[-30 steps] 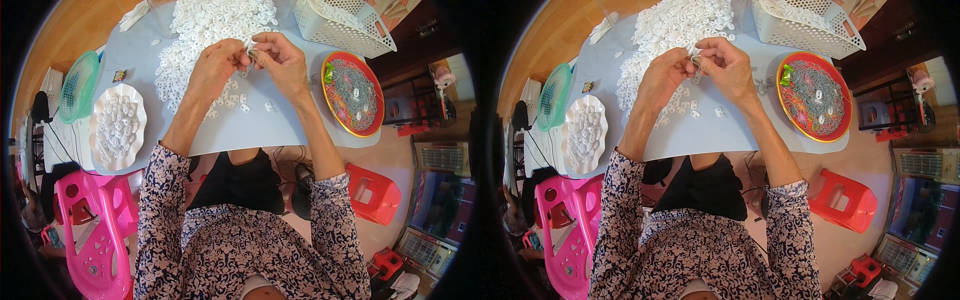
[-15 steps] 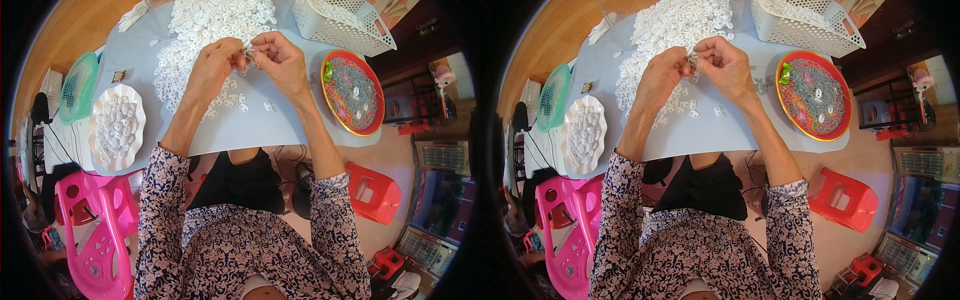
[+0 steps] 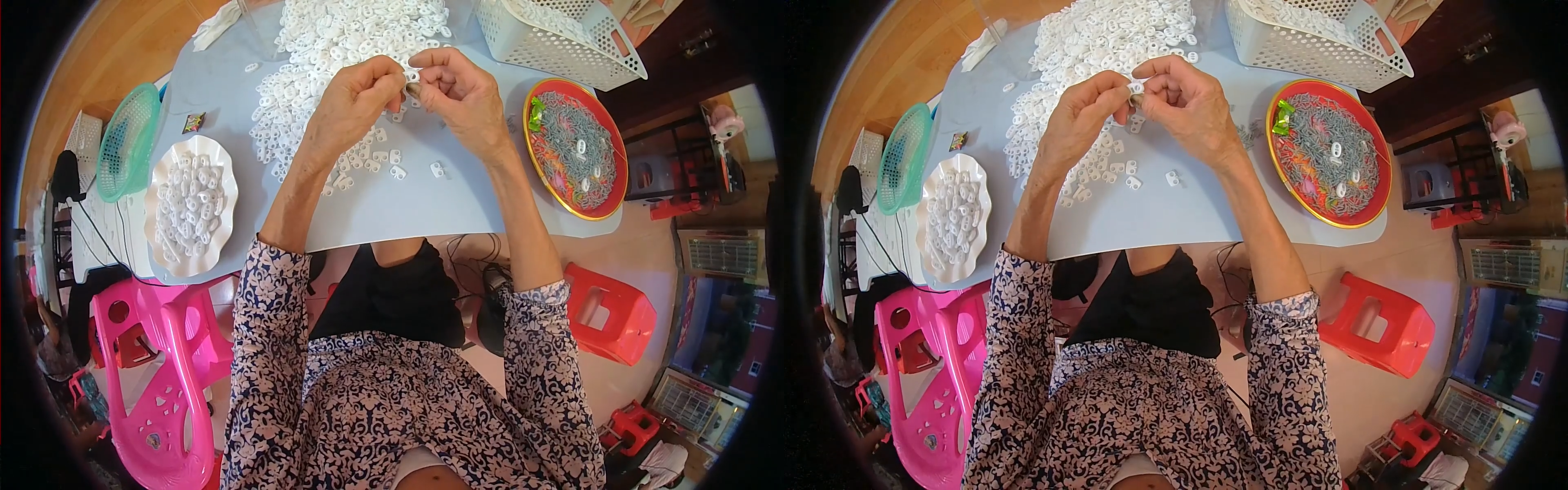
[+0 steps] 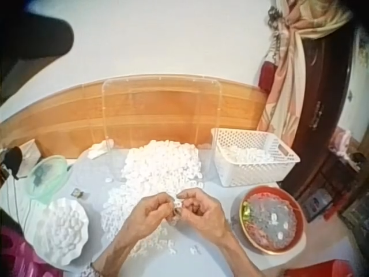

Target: Manually assembling small white plastic components at a workstation.

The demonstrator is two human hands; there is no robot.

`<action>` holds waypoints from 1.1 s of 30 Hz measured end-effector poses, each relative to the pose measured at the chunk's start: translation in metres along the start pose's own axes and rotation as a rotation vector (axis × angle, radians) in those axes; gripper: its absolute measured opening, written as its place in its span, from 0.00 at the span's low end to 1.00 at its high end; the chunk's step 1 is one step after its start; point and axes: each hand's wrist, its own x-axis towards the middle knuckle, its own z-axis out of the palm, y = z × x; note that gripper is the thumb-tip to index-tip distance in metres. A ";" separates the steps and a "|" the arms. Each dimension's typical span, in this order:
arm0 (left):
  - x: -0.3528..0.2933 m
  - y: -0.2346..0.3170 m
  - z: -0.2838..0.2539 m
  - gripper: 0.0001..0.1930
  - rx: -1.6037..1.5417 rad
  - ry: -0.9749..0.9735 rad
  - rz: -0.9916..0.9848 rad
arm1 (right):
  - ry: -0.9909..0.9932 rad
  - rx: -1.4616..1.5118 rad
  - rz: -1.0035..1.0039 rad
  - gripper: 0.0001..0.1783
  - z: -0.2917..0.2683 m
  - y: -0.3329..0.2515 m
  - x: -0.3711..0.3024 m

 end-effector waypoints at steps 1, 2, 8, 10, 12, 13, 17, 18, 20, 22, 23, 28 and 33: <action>0.001 0.000 0.000 0.11 -0.003 -0.004 0.001 | 0.000 0.000 -0.001 0.13 0.001 0.000 0.000; 0.000 0.000 0.001 0.11 -0.003 -0.004 0.002 | 0.011 -0.005 -0.011 0.13 0.001 0.000 0.000; -0.001 -0.002 0.009 0.13 -0.045 0.035 -0.020 | 0.059 -0.005 -0.087 0.13 0.003 0.010 0.001; -0.001 -0.002 0.008 0.14 -0.076 0.044 -0.021 | 0.057 -0.025 -0.085 0.13 0.006 0.009 0.001; -0.003 0.000 0.009 0.14 -0.109 0.062 -0.037 | 0.028 0.021 -0.050 0.12 0.008 0.005 -0.001; -0.003 0.002 0.010 0.13 -0.144 0.078 -0.054 | 0.030 0.019 -0.052 0.12 0.008 0.008 -0.001; -0.004 0.004 0.012 0.13 -0.196 0.088 -0.102 | 0.054 -0.167 -0.144 0.14 0.009 0.017 -0.001; -0.003 0.004 0.012 0.13 -0.164 0.074 -0.100 | 0.067 -0.265 -0.158 0.15 0.009 0.017 -0.001; -0.003 0.004 0.014 0.12 -0.132 0.056 -0.098 | 0.076 -0.277 -0.168 0.15 0.008 0.016 -0.001; -0.005 0.005 0.014 0.12 -0.089 0.073 -0.089 | 0.081 -0.288 -0.182 0.14 0.010 0.014 -0.001; -0.005 0.006 0.013 0.12 -0.088 0.073 -0.088 | 0.077 -0.324 -0.190 0.13 0.010 0.012 -0.001; -0.005 0.008 0.018 0.13 -0.072 0.079 -0.136 | 0.042 -0.343 -0.204 0.08 0.008 0.002 -0.003; -0.006 0.004 0.016 0.14 -0.033 0.091 -0.141 | 0.021 -0.377 -0.201 0.06 0.010 -0.003 -0.004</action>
